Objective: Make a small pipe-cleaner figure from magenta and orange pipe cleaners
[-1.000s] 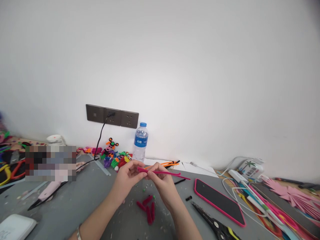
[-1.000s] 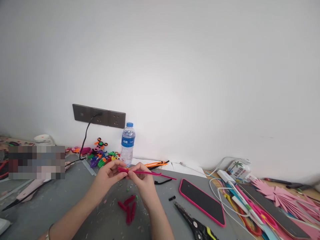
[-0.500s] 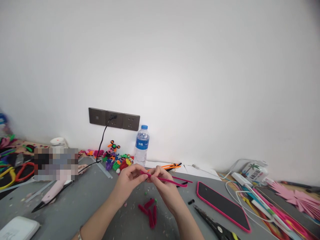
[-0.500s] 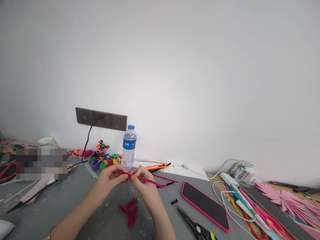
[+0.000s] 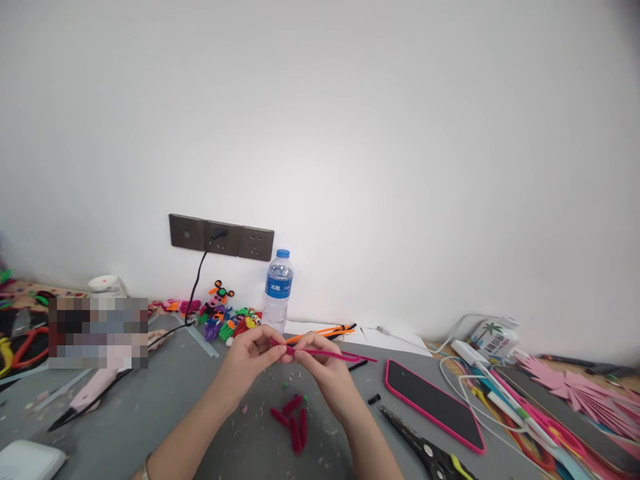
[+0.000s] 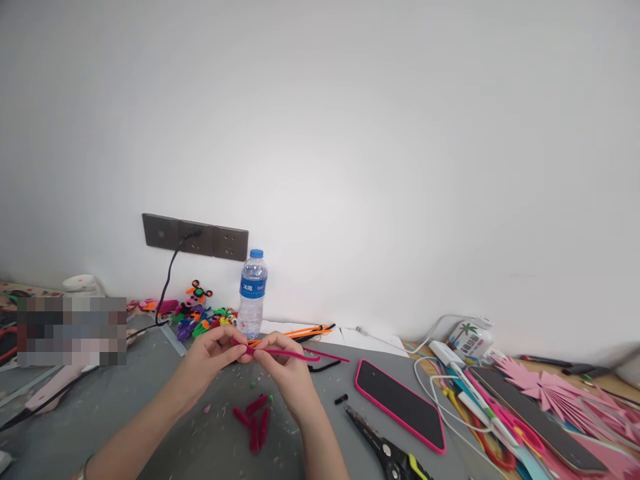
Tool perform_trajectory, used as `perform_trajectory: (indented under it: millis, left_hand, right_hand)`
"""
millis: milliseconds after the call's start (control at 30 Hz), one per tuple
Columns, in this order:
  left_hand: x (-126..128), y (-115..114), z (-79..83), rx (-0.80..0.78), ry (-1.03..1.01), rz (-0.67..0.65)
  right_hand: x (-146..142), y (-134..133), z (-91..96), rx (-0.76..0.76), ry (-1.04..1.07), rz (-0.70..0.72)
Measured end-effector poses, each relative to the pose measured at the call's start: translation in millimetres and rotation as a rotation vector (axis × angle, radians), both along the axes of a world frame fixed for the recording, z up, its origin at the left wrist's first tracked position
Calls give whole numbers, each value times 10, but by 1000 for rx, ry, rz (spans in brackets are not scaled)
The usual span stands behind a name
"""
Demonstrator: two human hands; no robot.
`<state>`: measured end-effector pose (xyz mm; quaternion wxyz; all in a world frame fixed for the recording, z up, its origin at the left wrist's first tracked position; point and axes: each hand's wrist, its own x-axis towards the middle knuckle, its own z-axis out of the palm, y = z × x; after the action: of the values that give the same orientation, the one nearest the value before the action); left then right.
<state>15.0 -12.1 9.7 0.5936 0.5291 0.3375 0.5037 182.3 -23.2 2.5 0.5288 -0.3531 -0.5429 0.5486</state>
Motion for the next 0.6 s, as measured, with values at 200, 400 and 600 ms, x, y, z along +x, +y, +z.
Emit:
perform_trajectory:
  millis: [200, 400, 600]
  left_hand:
    - [-4, -11, 10, -6, -13, -38]
    - [10, -27, 20, -5, -69, -121]
    - [-4, -24, 36, 33, 3, -97]
  right_hand:
    - [23, -45, 55, 8, 35, 158]
    - [40, -21, 33, -13, 108, 275]
    - [64, -12, 6, -19, 117, 280]
